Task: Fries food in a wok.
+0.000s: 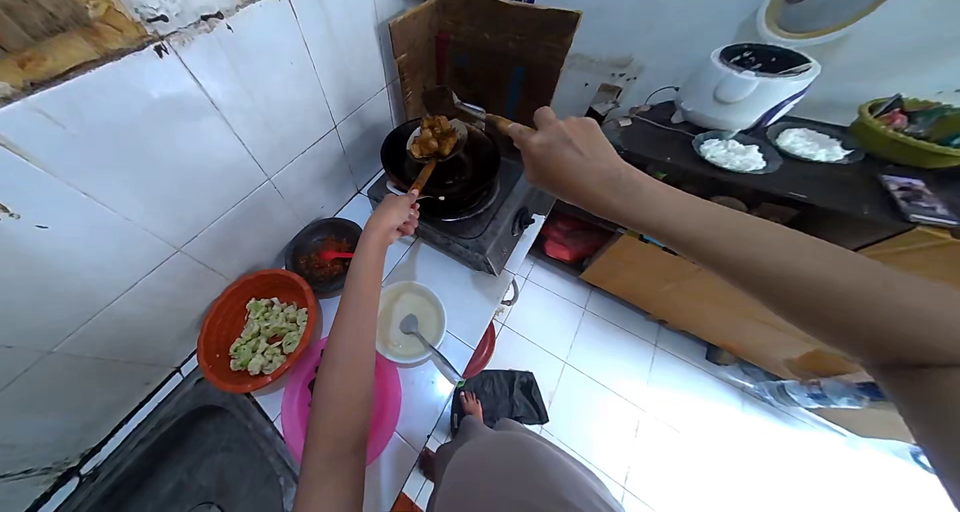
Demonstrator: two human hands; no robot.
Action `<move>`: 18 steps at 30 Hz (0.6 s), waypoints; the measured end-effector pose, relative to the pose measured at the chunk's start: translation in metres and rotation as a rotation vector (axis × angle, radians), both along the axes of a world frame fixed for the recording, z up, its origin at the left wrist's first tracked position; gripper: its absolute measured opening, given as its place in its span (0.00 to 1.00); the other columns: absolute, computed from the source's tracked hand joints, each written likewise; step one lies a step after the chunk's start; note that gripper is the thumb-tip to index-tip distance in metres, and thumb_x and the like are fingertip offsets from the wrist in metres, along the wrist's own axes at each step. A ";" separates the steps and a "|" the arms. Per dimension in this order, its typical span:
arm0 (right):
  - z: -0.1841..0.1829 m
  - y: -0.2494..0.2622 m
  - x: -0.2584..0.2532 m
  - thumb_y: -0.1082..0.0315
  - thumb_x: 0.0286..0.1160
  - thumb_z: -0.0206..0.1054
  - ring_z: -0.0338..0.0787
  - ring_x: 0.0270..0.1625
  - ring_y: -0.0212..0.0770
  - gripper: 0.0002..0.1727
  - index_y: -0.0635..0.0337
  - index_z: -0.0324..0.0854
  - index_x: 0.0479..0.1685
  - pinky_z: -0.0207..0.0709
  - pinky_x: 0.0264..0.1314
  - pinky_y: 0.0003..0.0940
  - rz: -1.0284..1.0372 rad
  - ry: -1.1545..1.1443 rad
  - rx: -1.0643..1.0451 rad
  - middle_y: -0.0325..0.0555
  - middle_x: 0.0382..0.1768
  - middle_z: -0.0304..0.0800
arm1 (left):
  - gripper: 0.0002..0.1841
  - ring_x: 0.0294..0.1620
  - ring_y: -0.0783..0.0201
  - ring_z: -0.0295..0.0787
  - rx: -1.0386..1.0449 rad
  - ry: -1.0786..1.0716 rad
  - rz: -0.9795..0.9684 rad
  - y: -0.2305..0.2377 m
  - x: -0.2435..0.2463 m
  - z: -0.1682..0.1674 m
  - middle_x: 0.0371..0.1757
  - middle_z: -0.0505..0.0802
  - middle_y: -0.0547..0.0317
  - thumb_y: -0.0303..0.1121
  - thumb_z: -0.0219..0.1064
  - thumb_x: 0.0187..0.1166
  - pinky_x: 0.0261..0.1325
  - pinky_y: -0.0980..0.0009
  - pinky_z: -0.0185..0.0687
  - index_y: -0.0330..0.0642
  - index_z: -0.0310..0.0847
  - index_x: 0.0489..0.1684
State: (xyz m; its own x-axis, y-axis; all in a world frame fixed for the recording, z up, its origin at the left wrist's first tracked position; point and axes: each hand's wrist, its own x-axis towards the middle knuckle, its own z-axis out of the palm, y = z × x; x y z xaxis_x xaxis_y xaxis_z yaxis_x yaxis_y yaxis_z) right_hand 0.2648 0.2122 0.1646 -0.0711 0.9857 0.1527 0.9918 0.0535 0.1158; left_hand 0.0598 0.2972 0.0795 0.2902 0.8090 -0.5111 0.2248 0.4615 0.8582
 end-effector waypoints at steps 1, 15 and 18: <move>0.000 -0.001 0.001 0.80 0.82 0.57 0.89 0.44 0.73 0.20 0.74 0.78 0.71 0.80 0.42 0.61 0.002 -0.004 0.009 0.77 0.53 0.81 | 0.17 0.08 0.81 0.51 0.000 -0.002 0.003 0.001 -0.001 0.000 0.16 0.65 0.72 0.40 0.43 0.96 0.11 0.85 0.48 0.44 0.65 0.33; 0.001 -0.007 0.035 0.76 0.88 0.53 0.87 0.42 0.78 0.20 0.69 0.81 0.72 0.78 0.42 0.68 0.038 0.144 0.175 0.80 0.49 0.82 | 0.18 0.08 0.80 0.52 0.073 0.078 0.017 0.003 -0.012 0.007 0.16 0.66 0.71 0.42 0.44 0.96 0.11 0.84 0.49 0.43 0.67 0.35; 0.000 -0.003 0.041 0.73 0.90 0.53 0.87 0.47 0.80 0.19 0.69 0.81 0.72 0.77 0.47 0.70 0.018 0.194 0.179 0.82 0.51 0.82 | 0.18 0.08 0.80 0.54 0.084 0.083 0.015 0.001 -0.013 0.008 0.16 0.66 0.71 0.42 0.44 0.96 0.11 0.84 0.51 0.43 0.67 0.34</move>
